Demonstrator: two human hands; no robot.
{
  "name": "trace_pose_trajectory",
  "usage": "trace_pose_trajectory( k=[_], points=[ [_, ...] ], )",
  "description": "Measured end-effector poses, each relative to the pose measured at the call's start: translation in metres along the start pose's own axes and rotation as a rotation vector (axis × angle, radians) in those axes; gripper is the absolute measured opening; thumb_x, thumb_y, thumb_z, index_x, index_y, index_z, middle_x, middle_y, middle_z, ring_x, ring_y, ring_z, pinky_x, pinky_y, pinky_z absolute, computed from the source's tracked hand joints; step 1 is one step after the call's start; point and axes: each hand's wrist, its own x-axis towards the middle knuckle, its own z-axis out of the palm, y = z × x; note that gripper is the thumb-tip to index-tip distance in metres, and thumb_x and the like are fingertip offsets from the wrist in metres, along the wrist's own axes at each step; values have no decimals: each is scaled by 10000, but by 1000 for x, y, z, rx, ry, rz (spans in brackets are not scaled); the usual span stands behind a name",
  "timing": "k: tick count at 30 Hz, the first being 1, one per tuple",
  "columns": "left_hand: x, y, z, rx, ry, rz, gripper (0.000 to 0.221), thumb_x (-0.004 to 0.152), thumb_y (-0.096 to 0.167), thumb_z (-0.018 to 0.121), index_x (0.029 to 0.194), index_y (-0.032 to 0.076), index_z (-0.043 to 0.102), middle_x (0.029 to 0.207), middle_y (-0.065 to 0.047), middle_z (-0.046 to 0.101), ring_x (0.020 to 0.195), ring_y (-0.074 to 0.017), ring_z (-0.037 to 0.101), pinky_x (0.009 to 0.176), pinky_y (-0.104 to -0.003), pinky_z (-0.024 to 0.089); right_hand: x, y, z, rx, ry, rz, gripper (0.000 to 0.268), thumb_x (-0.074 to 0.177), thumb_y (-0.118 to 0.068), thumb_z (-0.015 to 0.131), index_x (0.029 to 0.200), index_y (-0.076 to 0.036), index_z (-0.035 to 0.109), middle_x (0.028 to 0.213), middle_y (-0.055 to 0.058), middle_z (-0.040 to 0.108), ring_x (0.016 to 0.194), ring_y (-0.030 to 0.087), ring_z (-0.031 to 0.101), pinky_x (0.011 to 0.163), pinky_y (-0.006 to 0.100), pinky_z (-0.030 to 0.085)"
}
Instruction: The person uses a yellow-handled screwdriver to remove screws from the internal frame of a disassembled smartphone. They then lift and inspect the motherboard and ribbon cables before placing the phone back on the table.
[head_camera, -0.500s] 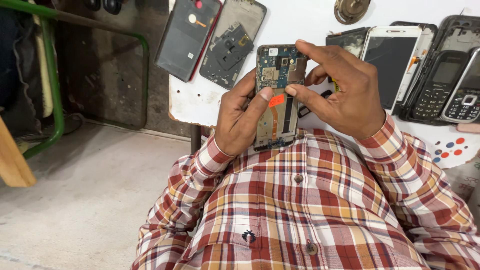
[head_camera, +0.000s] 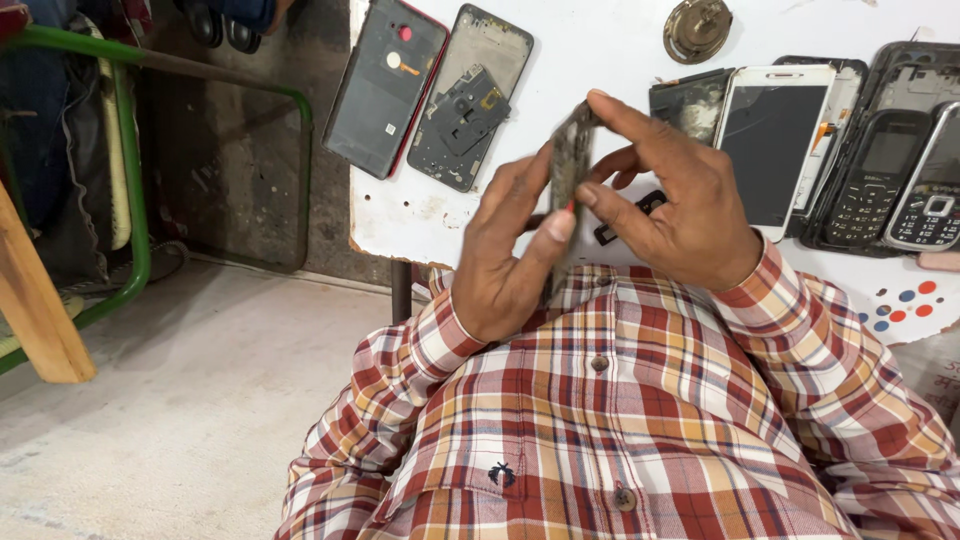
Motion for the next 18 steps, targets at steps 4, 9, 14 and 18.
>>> trace_pose_trajectory(
  k=[4,9,14,18],
  points=[
    [1,-13,5,24,-9,108,541,1229,373,428,1663,129,217,1686,-182,280,1541,-293,354,1298,-407,407,-1,-5,6,15,-24,18,593,1031,-140,732,1541,-13,456,1363,213,674,1055,227,767,871,336,642],
    [-2,-23,7,52,-8,129,546,1224,386,450,1672,187,210,1691,-144,249,1532,-281,351,1261,-398,412,0,-4,5,239,-23,116,494,1089,-164,656,1540,-31,503,1242,140,737,1112,221,774,994,345,659],
    [-2,-21,8,62,-30,107,573,1192,388,500,1661,200,229,1680,-141,243,1467,-260,422,1193,-378,517,1,-2,2,323,11,100,448,1091,-206,663,1488,-29,554,1230,126,730,1066,181,763,1032,349,656],
    [0,-20,10,94,-23,114,576,1191,376,533,1662,197,254,1673,-131,258,1416,-240,474,1185,-374,528,0,-2,0,424,21,154,430,1083,-208,664,1457,-20,563,1286,149,714,1120,186,744,985,322,650]
  ],
)
